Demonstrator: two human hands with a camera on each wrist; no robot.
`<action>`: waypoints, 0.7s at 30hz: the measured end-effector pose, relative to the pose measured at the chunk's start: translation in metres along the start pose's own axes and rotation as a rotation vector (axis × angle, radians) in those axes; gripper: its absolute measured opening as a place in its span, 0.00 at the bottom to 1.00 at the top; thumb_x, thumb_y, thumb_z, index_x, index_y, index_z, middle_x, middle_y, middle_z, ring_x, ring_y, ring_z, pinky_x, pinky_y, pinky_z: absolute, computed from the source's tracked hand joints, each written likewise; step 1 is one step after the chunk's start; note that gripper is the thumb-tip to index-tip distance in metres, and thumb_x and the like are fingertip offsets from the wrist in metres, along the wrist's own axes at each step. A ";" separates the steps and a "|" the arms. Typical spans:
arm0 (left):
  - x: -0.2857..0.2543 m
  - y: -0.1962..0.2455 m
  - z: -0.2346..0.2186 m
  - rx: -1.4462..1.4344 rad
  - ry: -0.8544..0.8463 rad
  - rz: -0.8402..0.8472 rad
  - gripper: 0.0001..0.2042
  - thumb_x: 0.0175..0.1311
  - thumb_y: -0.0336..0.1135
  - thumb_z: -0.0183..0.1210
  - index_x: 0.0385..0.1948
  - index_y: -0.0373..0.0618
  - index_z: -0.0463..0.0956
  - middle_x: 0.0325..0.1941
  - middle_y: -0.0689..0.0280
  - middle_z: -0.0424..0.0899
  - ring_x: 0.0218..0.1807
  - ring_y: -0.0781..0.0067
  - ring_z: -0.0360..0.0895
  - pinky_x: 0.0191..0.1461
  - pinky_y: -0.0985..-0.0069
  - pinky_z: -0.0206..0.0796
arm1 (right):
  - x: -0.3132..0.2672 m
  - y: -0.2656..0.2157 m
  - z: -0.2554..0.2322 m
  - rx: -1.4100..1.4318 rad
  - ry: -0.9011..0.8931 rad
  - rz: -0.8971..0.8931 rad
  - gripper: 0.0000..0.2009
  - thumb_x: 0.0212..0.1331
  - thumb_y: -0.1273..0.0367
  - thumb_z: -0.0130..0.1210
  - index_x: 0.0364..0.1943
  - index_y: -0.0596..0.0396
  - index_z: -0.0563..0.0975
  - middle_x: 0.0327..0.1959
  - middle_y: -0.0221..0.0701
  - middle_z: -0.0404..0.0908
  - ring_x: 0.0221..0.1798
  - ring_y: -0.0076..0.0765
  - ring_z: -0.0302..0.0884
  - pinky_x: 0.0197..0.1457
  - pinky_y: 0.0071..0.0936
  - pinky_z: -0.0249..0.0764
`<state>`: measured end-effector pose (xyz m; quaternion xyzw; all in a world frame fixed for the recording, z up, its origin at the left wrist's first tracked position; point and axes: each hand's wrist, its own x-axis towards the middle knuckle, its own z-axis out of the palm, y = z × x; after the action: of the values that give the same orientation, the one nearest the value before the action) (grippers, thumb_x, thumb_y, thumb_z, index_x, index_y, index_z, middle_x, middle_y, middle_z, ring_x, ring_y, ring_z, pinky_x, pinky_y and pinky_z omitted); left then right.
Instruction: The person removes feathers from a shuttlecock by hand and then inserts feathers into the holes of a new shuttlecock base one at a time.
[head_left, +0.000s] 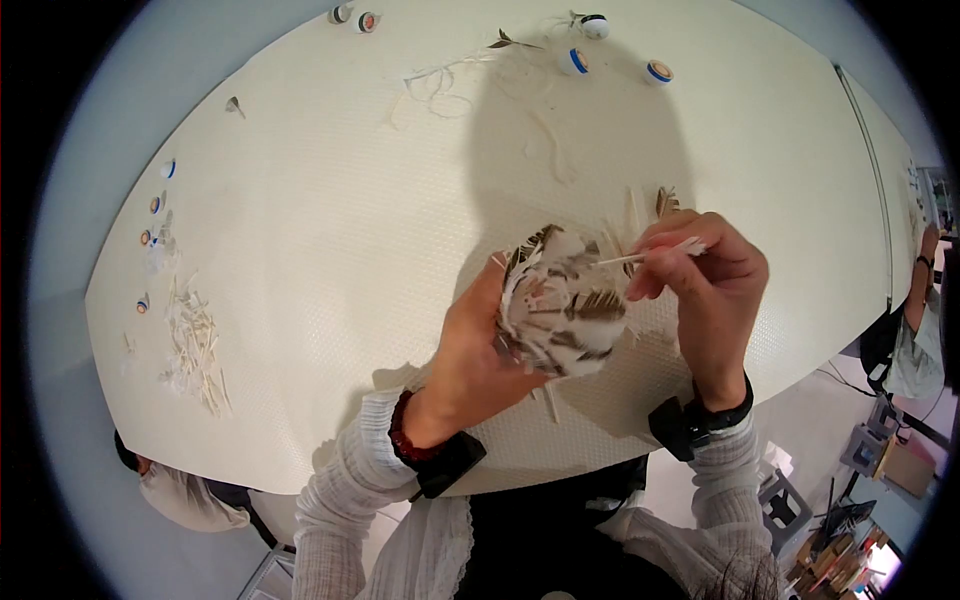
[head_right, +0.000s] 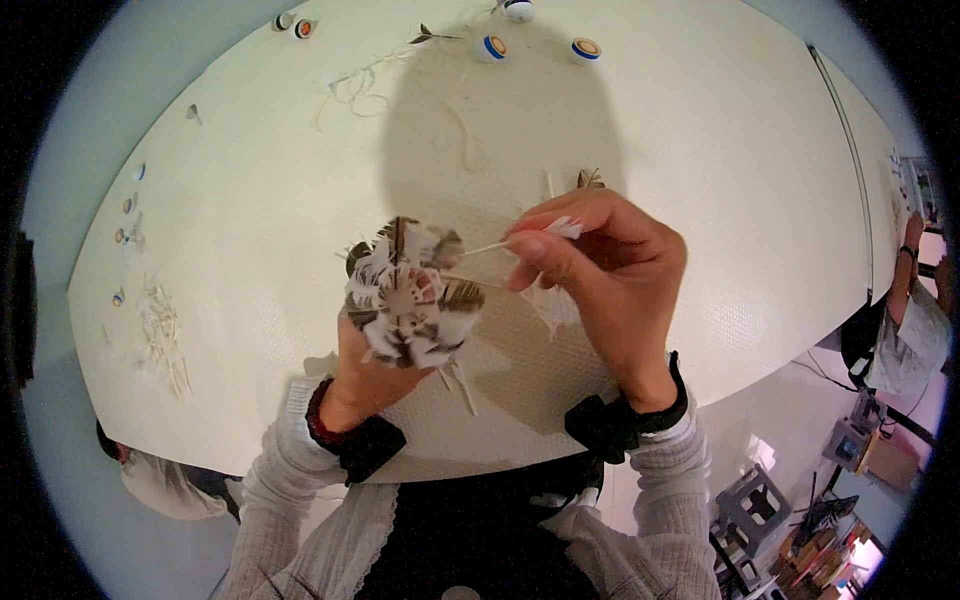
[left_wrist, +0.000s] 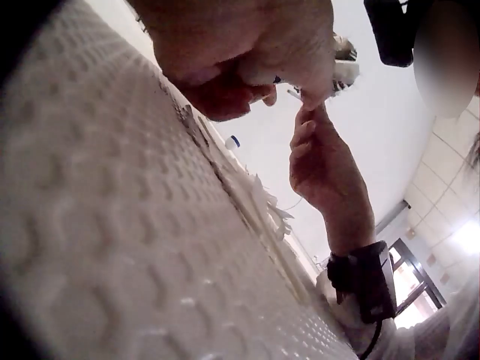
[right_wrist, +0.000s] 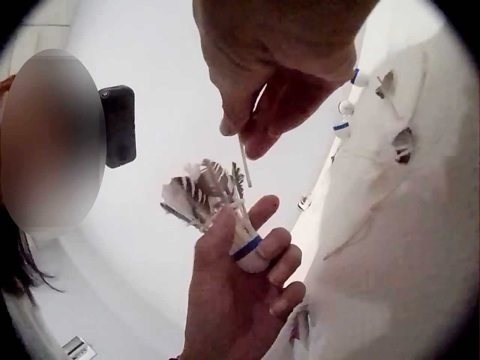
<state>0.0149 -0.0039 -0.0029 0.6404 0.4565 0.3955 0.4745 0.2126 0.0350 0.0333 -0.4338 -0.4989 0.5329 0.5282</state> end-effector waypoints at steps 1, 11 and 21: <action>0.000 0.008 -0.002 -0.108 -0.038 -0.108 0.30 0.42 0.29 0.67 0.50 0.35 0.63 0.38 0.59 0.74 0.34 0.66 0.74 0.35 0.77 0.66 | 0.000 -0.001 -0.003 -0.034 0.036 -0.016 0.03 0.51 0.80 0.59 0.28 0.63 0.75 0.30 0.40 0.80 0.23 0.27 0.78 0.24 0.17 0.72; 0.008 0.004 -0.002 0.134 -0.005 0.374 0.24 0.51 0.26 0.61 0.50 0.37 0.60 0.33 0.56 0.72 0.32 0.59 0.71 0.33 0.70 0.65 | -0.004 -0.015 -0.008 0.138 0.104 -0.196 0.05 0.48 0.78 0.61 0.26 0.61 0.75 0.27 0.41 0.79 0.21 0.27 0.75 0.22 0.18 0.70; 0.005 -0.008 0.007 -0.016 0.010 0.290 0.25 0.47 0.26 0.64 0.48 0.39 0.63 0.34 0.58 0.72 0.33 0.61 0.74 0.30 0.72 0.67 | -0.008 -0.019 0.002 -0.286 -0.121 -0.413 0.07 0.41 0.78 0.63 0.23 0.58 0.75 0.24 0.39 0.79 0.25 0.27 0.71 0.26 0.21 0.64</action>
<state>0.0216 0.0000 -0.0117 0.6938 0.3584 0.4666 0.4154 0.2136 0.0260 0.0515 -0.3602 -0.6777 0.3627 0.5286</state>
